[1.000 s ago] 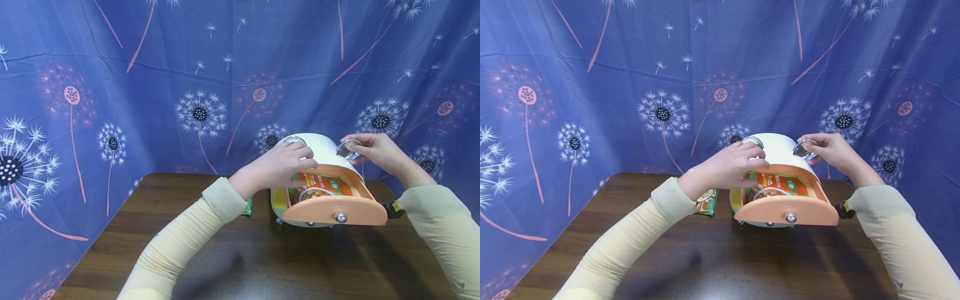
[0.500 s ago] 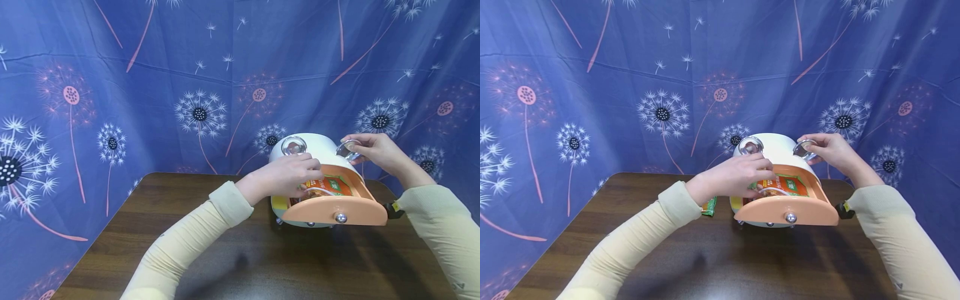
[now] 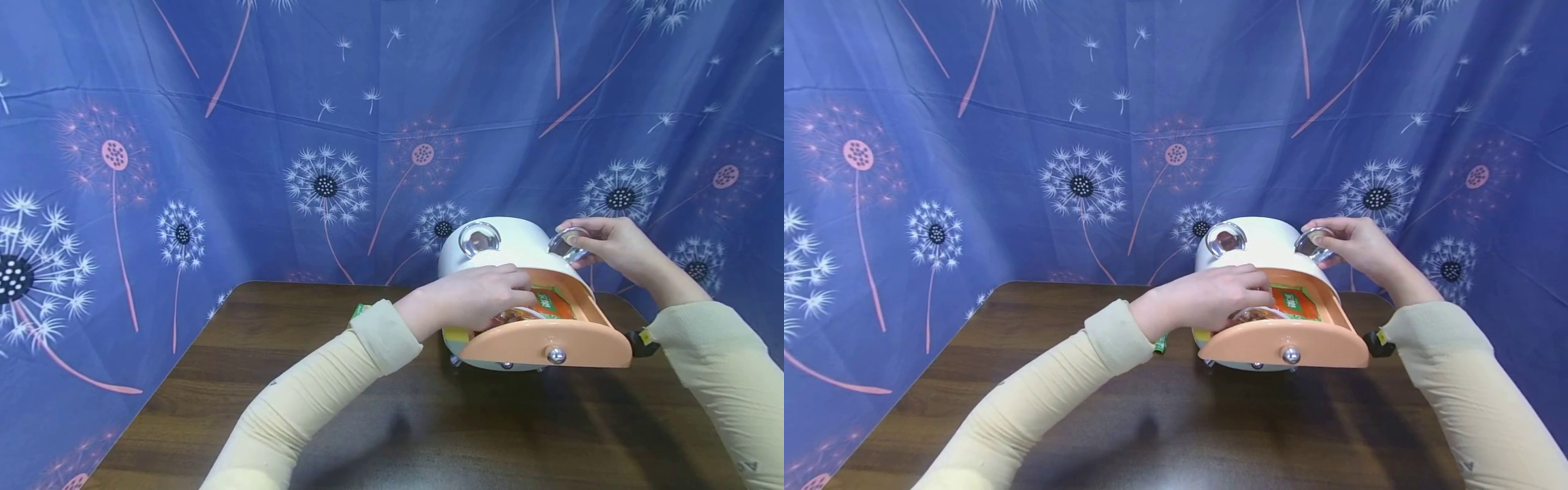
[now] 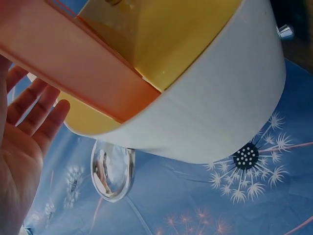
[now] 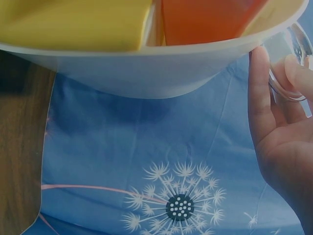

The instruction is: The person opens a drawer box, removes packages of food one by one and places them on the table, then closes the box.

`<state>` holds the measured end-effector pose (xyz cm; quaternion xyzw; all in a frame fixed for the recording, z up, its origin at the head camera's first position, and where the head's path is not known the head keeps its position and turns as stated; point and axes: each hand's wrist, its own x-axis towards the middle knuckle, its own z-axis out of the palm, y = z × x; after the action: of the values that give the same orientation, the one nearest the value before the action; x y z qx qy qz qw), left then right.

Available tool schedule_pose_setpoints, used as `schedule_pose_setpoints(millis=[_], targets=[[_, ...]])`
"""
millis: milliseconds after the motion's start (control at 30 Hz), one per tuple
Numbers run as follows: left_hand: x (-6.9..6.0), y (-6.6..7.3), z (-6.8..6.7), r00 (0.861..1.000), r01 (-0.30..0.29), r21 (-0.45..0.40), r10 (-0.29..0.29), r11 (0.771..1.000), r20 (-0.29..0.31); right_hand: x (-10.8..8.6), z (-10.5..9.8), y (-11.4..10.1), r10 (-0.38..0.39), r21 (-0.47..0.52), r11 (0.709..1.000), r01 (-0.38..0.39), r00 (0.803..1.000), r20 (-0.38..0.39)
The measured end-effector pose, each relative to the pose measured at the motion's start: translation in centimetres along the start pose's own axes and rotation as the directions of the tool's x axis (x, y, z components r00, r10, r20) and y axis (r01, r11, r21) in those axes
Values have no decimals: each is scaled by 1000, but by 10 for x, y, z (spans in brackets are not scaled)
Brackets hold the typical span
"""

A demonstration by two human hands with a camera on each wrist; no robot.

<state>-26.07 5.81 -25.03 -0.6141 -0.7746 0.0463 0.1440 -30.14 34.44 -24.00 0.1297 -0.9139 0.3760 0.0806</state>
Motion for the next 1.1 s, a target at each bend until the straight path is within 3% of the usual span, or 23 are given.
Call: schedule_pose_setpoints(millis=[233, 600, 900, 1100], targets=[[5, 2, 2, 998, 2, -15, -1, 1000, 56, 0, 0, 0, -4, 4, 1000, 4, 1000, 3], [12, 1, 9, 997, -34, -75, 39, 997, 65, 0, -1, 0, 2, -10, 1000, -2, 1000, 1], [15, 0, 11, 991, 10, -151, 11, 988, 135, 0, -1, 0, 4, -13, 1000, -4, 1000, 3], [17, 0, 12, 987, 16, -129, 5, 991, 158, 1, -2, 2, 13, -8, 1000, -13, 1000, 1]])
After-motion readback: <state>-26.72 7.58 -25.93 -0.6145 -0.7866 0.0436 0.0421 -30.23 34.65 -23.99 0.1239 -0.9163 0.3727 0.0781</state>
